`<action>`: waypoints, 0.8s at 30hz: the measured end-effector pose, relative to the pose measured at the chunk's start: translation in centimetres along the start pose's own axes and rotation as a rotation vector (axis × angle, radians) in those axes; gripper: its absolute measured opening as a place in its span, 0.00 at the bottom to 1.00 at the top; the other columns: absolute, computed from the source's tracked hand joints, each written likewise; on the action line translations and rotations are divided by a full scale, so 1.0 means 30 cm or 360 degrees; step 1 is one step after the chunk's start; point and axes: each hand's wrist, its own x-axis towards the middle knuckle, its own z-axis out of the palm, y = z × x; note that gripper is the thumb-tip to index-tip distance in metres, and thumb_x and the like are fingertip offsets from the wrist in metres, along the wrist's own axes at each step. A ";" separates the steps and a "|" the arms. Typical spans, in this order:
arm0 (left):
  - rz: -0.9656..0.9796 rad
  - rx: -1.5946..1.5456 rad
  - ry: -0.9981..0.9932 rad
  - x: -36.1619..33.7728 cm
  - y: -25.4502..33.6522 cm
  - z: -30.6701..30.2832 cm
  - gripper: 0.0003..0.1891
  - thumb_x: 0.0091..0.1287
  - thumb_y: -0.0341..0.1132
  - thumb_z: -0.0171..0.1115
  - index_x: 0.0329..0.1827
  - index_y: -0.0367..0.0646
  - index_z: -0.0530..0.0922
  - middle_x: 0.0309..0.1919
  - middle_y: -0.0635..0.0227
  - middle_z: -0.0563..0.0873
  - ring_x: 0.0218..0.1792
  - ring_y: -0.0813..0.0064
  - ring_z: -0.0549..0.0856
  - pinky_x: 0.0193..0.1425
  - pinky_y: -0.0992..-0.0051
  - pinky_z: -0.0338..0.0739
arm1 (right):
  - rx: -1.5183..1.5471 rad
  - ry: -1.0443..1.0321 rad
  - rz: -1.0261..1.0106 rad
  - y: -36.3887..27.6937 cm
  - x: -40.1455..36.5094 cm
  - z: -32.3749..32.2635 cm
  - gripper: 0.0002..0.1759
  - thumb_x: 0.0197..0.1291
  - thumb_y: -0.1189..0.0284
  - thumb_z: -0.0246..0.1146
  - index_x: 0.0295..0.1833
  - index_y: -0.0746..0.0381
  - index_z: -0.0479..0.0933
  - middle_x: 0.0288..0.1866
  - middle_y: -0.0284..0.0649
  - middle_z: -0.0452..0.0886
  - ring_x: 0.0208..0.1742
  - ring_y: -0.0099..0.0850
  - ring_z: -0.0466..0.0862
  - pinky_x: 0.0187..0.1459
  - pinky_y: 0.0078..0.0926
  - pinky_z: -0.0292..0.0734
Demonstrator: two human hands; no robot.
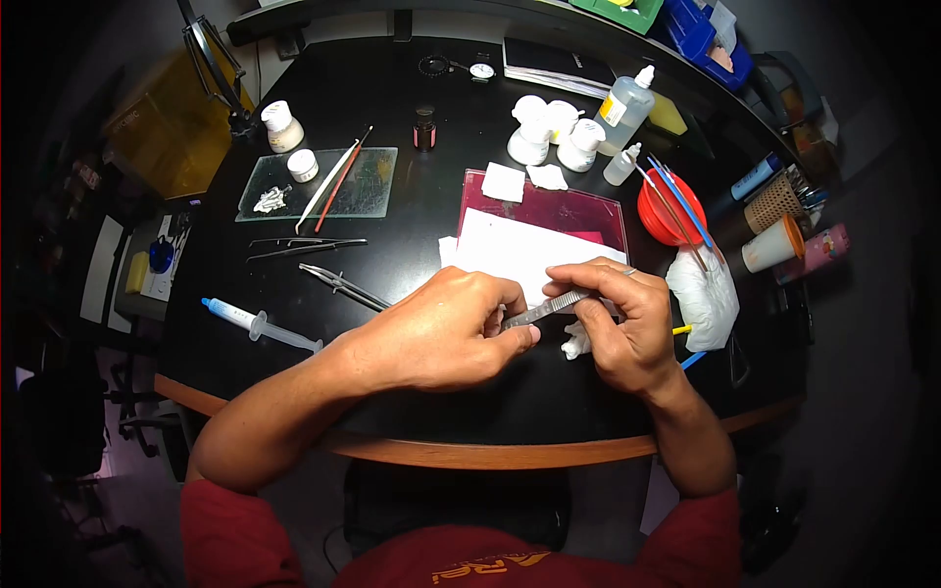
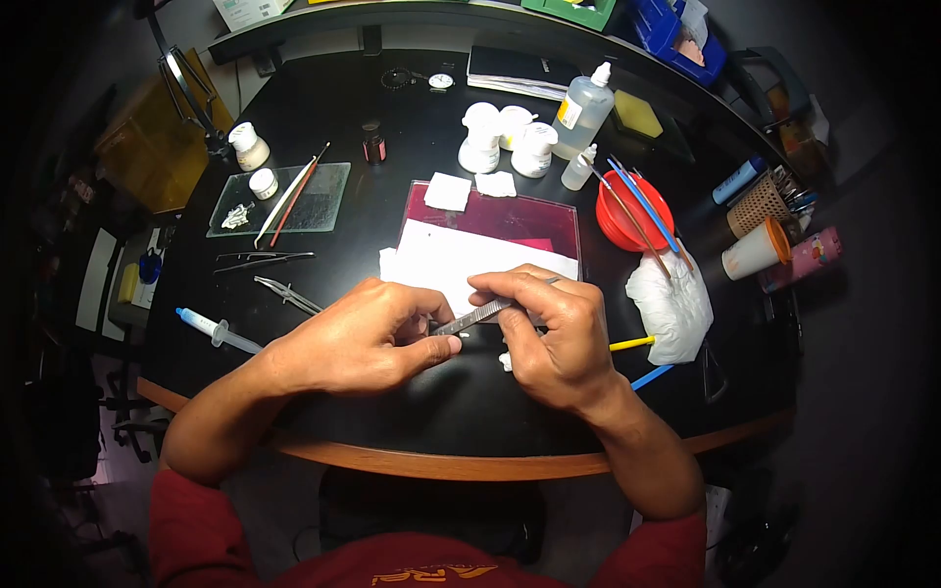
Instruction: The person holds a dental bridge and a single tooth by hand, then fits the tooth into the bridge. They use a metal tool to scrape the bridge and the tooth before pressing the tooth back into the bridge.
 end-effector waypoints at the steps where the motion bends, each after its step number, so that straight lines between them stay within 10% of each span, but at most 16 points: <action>1: 0.0034 0.0040 -0.0009 -0.002 -0.001 0.003 0.13 0.72 0.38 0.67 0.43 0.34 0.84 0.22 0.62 0.83 0.25 0.72 0.82 0.32 0.67 0.73 | 0.0007 0.0017 0.0000 -0.001 0.000 0.002 0.20 0.56 0.89 0.59 0.54 0.71 0.85 0.41 0.49 0.90 0.40 0.37 0.91 0.44 0.28 0.84; 11: 0.0086 -0.0425 -0.0083 0.011 -0.019 0.015 0.14 0.78 0.39 0.63 0.36 0.38 0.80 0.22 0.74 0.81 0.22 0.86 0.73 0.26 0.76 0.66 | -0.0379 0.0131 -0.0284 -0.005 -0.005 0.029 0.22 0.52 0.89 0.69 0.55 0.65 0.85 0.35 0.44 0.86 0.33 0.33 0.88 0.34 0.26 0.82; 16: -0.0025 -0.1091 -0.0189 0.012 -0.023 0.028 0.09 0.73 0.32 0.59 0.52 0.39 0.77 0.32 0.73 0.81 0.30 0.85 0.74 0.34 0.78 0.68 | -0.0332 0.0360 -0.0334 -0.002 -0.001 0.024 0.19 0.49 0.88 0.71 0.49 0.67 0.85 0.35 0.44 0.86 0.33 0.34 0.88 0.34 0.29 0.81; 20: -0.0033 -0.1437 -0.0222 0.018 -0.057 0.010 0.21 0.67 0.25 0.53 0.64 0.37 0.72 0.45 0.66 0.81 0.40 0.83 0.75 0.44 0.81 0.71 | 0.0179 0.0662 -0.0142 0.001 -0.017 0.021 0.07 0.67 0.80 0.66 0.37 0.66 0.74 0.29 0.35 0.76 0.28 0.19 0.74 0.30 0.19 0.67; 24: -0.0021 -0.1367 -0.0187 0.024 -0.068 0.009 0.27 0.70 0.20 0.51 0.73 0.34 0.68 0.53 0.61 0.82 0.46 0.80 0.79 0.53 0.80 0.75 | 0.0588 0.0652 -0.0079 0.000 -0.026 0.012 0.09 0.76 0.71 0.57 0.49 0.67 0.72 0.33 0.39 0.81 0.31 0.19 0.75 0.35 0.17 0.69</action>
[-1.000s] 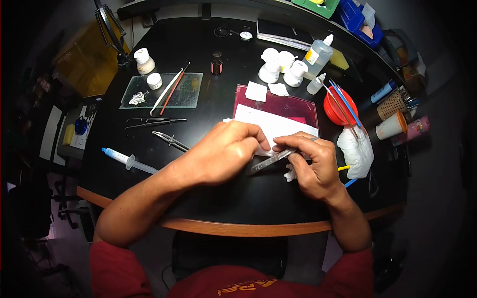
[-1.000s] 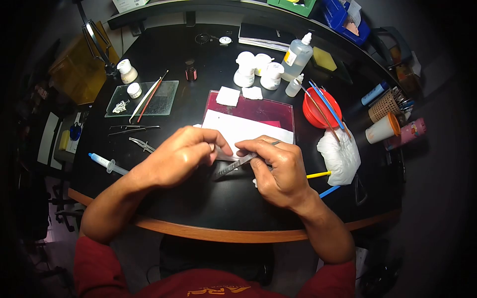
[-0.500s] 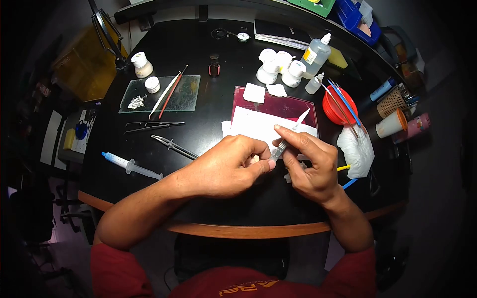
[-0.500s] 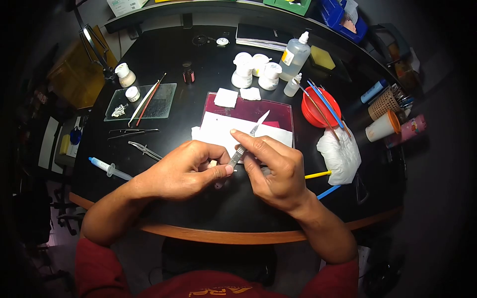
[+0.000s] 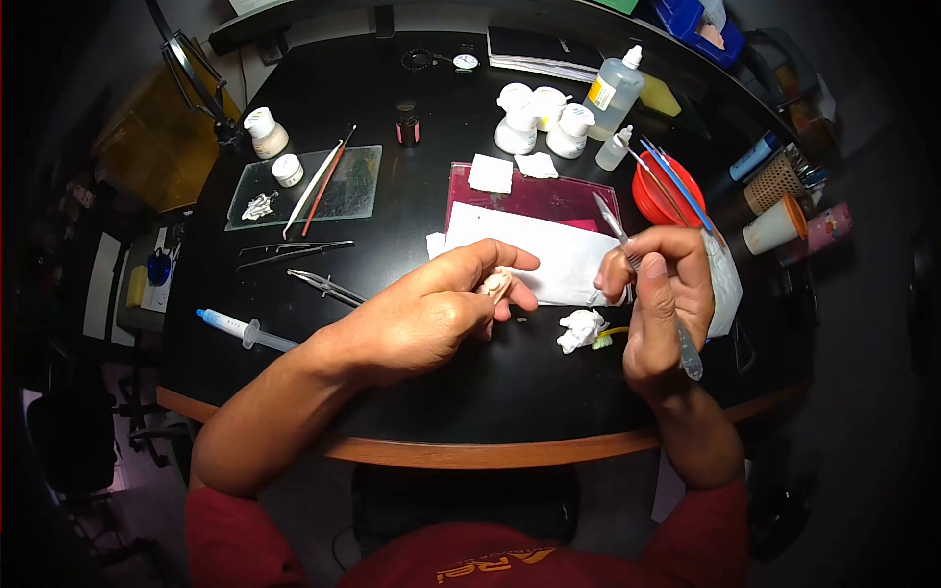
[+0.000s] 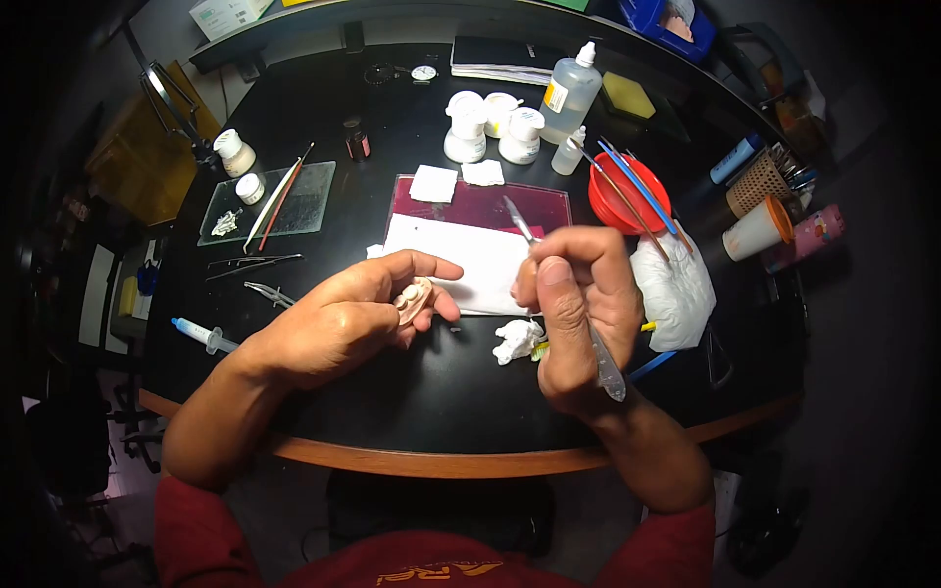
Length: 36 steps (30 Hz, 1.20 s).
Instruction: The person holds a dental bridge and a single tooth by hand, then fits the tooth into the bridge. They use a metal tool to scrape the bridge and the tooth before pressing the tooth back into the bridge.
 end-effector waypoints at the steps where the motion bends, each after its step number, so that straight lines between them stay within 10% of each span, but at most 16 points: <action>1: 0.0019 0.0008 -0.0016 0.000 -0.004 -0.003 0.27 0.71 0.19 0.51 0.75 0.33 0.67 0.54 0.60 0.82 0.47 0.79 0.79 0.55 0.79 0.76 | -0.0018 0.0016 0.0037 -0.018 0.001 0.016 0.10 0.77 0.71 0.56 0.52 0.68 0.72 0.35 0.41 0.84 0.33 0.19 0.77 0.37 0.17 0.70; 10: 0.0290 0.0045 -0.0004 0.012 -0.018 0.012 0.26 0.79 0.29 0.58 0.76 0.32 0.65 0.60 0.55 0.82 0.61 0.70 0.84 0.68 0.71 0.78 | 0.0055 -0.0142 0.0139 -0.042 0.001 0.030 0.13 0.74 0.76 0.62 0.58 0.69 0.74 0.43 0.49 0.90 0.43 0.28 0.90 0.43 0.17 0.82; 21: 0.0385 0.0052 0.0131 0.009 0.022 0.036 0.29 0.68 0.19 0.69 0.72 0.30 0.71 0.58 0.53 0.85 0.59 0.67 0.88 0.64 0.72 0.84 | 0.0197 -0.0281 -0.0071 -0.014 -0.006 0.030 0.10 0.70 0.81 0.65 0.53 0.70 0.75 0.55 0.52 0.79 0.54 0.37 0.87 0.56 0.32 0.88; 36: 0.0382 -0.0003 0.0078 0.006 0.018 0.041 0.31 0.67 0.18 0.69 0.74 0.26 0.70 0.61 0.47 0.85 0.60 0.64 0.87 0.65 0.70 0.84 | -0.0163 -0.0307 -0.0170 -0.030 -0.021 0.044 0.10 0.60 0.90 0.67 0.44 0.70 0.76 0.41 0.48 0.84 0.47 0.40 0.91 0.54 0.37 0.90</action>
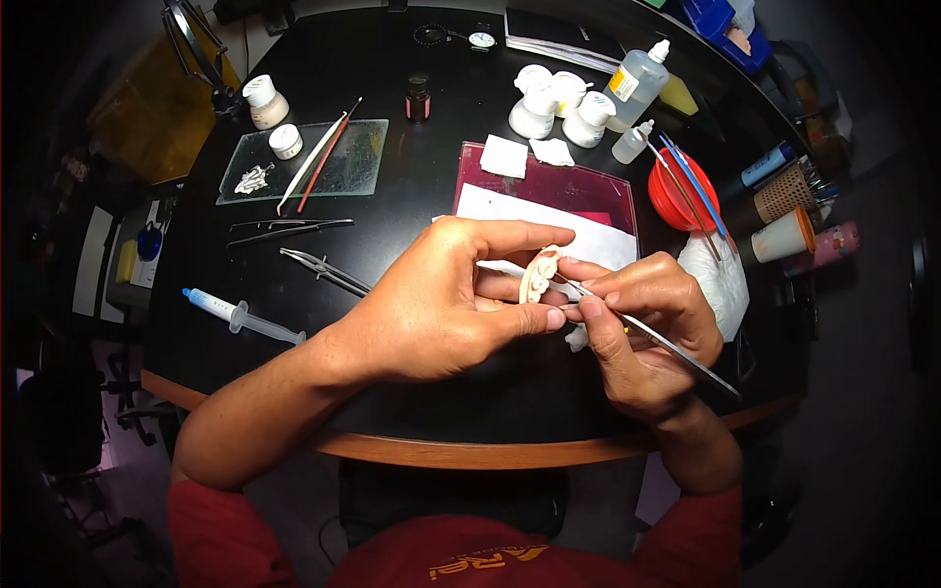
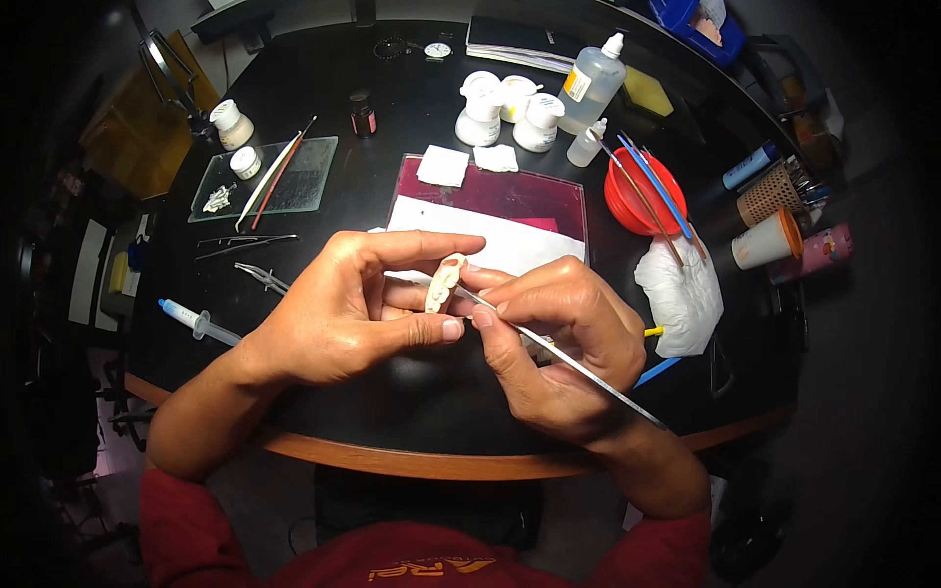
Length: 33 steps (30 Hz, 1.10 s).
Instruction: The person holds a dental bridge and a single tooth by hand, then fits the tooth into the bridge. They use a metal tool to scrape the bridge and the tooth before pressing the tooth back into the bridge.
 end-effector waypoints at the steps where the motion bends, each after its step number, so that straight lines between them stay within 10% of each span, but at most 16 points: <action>1: 0.0006 0.0012 -0.0003 0.000 -0.002 0.001 0.32 0.67 0.18 0.69 0.74 0.26 0.69 0.61 0.46 0.85 0.59 0.64 0.87 0.65 0.70 0.84 | 0.0008 0.0027 0.0011 -0.006 0.002 0.007 0.10 0.60 0.90 0.68 0.44 0.69 0.76 0.40 0.48 0.84 0.46 0.39 0.91 0.54 0.38 0.90; 26: 0.0063 0.0237 0.0047 -0.002 -0.020 0.000 0.32 0.64 0.20 0.73 0.73 0.28 0.73 0.57 0.49 0.88 0.55 0.68 0.89 0.62 0.71 0.85 | -0.0324 -0.0201 -0.0229 -0.004 0.017 -0.014 0.12 0.59 0.93 0.67 0.42 0.69 0.74 0.37 0.49 0.82 0.39 0.33 0.89 0.52 0.46 0.92; 33: 0.0094 0.0344 0.0054 -0.003 -0.011 0.002 0.32 0.64 0.20 0.73 0.72 0.28 0.73 0.56 0.50 0.88 0.55 0.68 0.89 0.60 0.72 0.86 | -0.0276 -0.0101 -0.0244 0.011 0.019 -0.007 0.12 0.53 0.91 0.70 0.38 0.69 0.76 0.35 0.50 0.85 0.40 0.40 0.92 0.46 0.35 0.92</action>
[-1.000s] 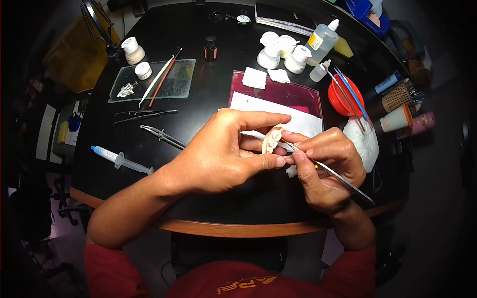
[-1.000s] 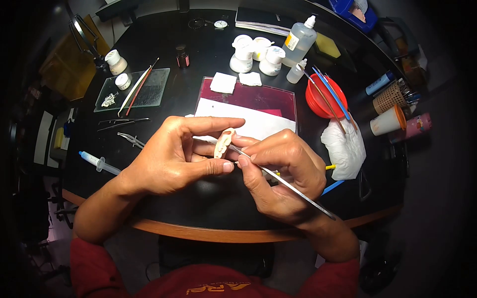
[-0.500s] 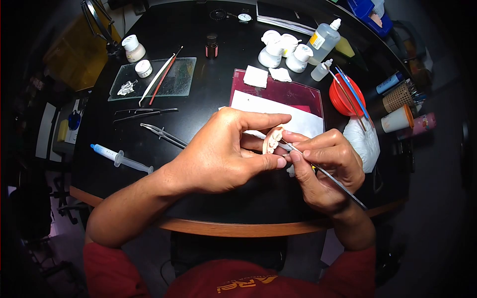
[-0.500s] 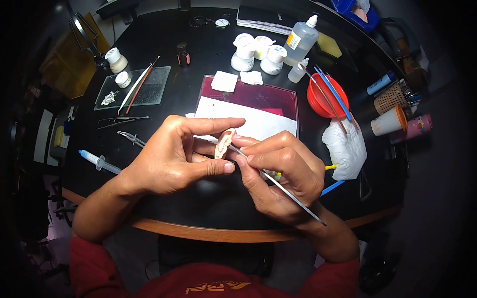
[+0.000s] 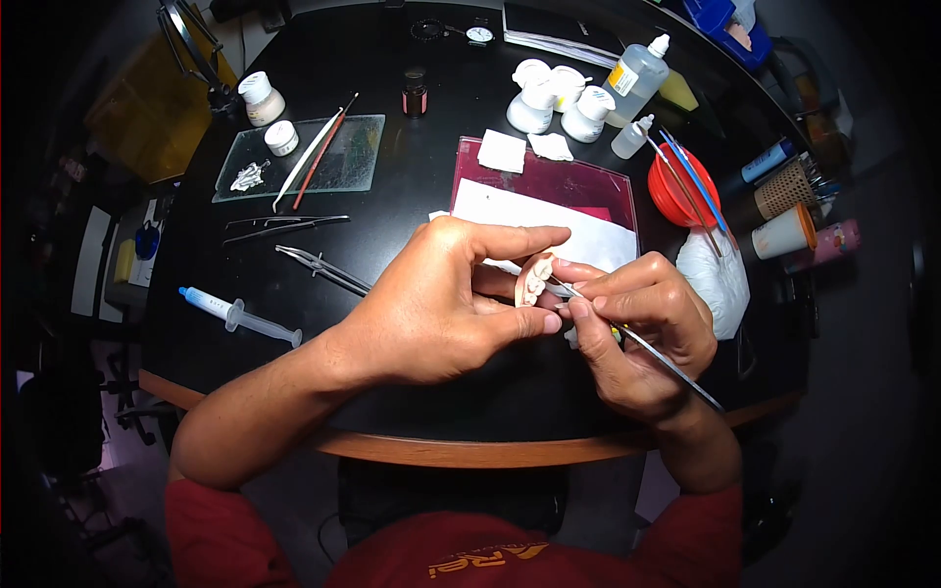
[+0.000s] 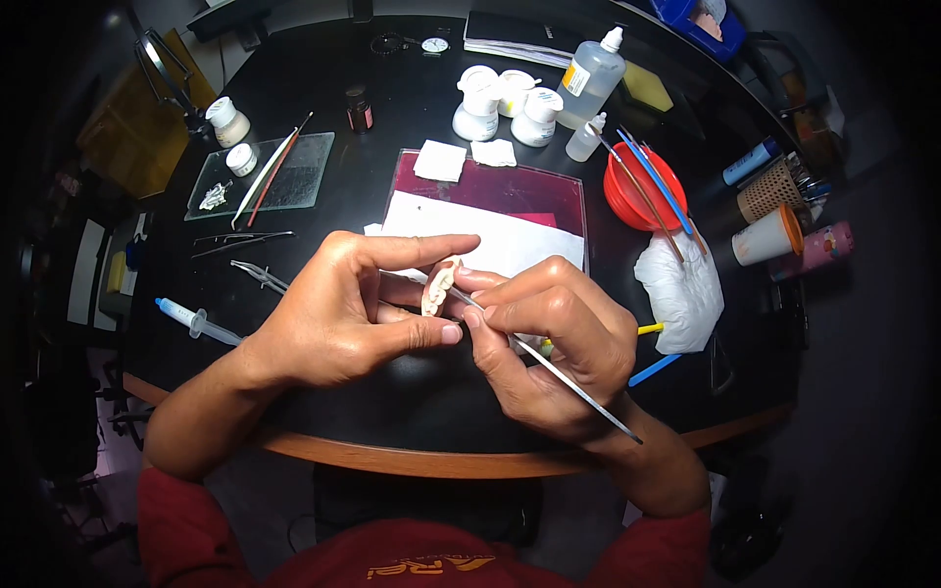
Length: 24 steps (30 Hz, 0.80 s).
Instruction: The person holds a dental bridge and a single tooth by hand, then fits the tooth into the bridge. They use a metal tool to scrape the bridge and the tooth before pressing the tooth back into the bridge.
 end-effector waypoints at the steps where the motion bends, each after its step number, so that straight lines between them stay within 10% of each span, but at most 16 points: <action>1: 0.0016 0.0017 -0.0002 0.000 -0.002 -0.001 0.32 0.64 0.20 0.73 0.72 0.28 0.74 0.56 0.50 0.88 0.55 0.68 0.89 0.59 0.73 0.86 | 0.0007 0.0006 0.0002 0.001 0.000 0.001 0.12 0.53 0.91 0.70 0.38 0.69 0.76 0.35 0.49 0.85 0.40 0.40 0.92 0.47 0.35 0.92; 24: -0.0046 0.0008 0.0034 -0.005 -0.002 0.008 0.33 0.64 0.21 0.73 0.73 0.30 0.73 0.55 0.52 0.89 0.52 0.70 0.89 0.56 0.76 0.86 | 0.0015 0.0058 0.0073 -0.006 -0.007 0.010 0.12 0.53 0.91 0.69 0.38 0.68 0.76 0.33 0.47 0.84 0.36 0.34 0.90 0.46 0.37 0.93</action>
